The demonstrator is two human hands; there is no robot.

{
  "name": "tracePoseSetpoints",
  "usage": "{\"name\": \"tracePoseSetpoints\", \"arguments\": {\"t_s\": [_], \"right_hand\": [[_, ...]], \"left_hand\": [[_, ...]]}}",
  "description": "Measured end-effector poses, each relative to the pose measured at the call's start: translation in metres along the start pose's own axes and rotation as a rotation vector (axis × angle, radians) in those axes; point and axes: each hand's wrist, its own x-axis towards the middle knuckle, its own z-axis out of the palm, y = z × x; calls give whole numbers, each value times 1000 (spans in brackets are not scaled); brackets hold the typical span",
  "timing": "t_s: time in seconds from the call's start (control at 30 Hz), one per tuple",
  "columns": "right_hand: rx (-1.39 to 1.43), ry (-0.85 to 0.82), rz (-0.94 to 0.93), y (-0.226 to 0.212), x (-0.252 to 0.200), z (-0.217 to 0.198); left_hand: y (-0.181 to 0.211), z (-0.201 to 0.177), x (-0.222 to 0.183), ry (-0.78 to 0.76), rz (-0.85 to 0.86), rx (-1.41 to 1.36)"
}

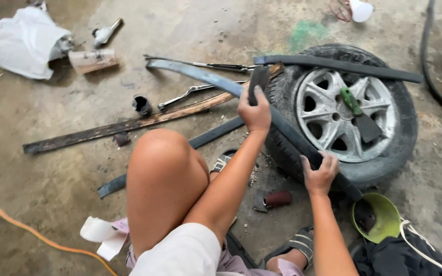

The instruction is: Sanding a black plastic trim piece and fitting it onto the rim of a car wheel.

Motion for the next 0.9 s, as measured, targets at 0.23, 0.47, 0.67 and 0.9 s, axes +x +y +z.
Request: {"name": "tracePoseSetpoints", "arguments": {"t_s": [0.23, 0.47, 0.67, 0.9], "right_hand": [[97, 166, 157, -1, 18, -21], [-19, -2, 264, -7, 3, -35], [-108, -82, 176, 13, -4, -19], [1, -182, 112, -22, 7, -21]], "left_hand": [[114, 30, -35, -423, 200, -373], [23, 85, -53, -992, 84, 63], [-55, 23, -51, -996, 171, 319], [-62, -21, -54, -808, 57, 184]]}}
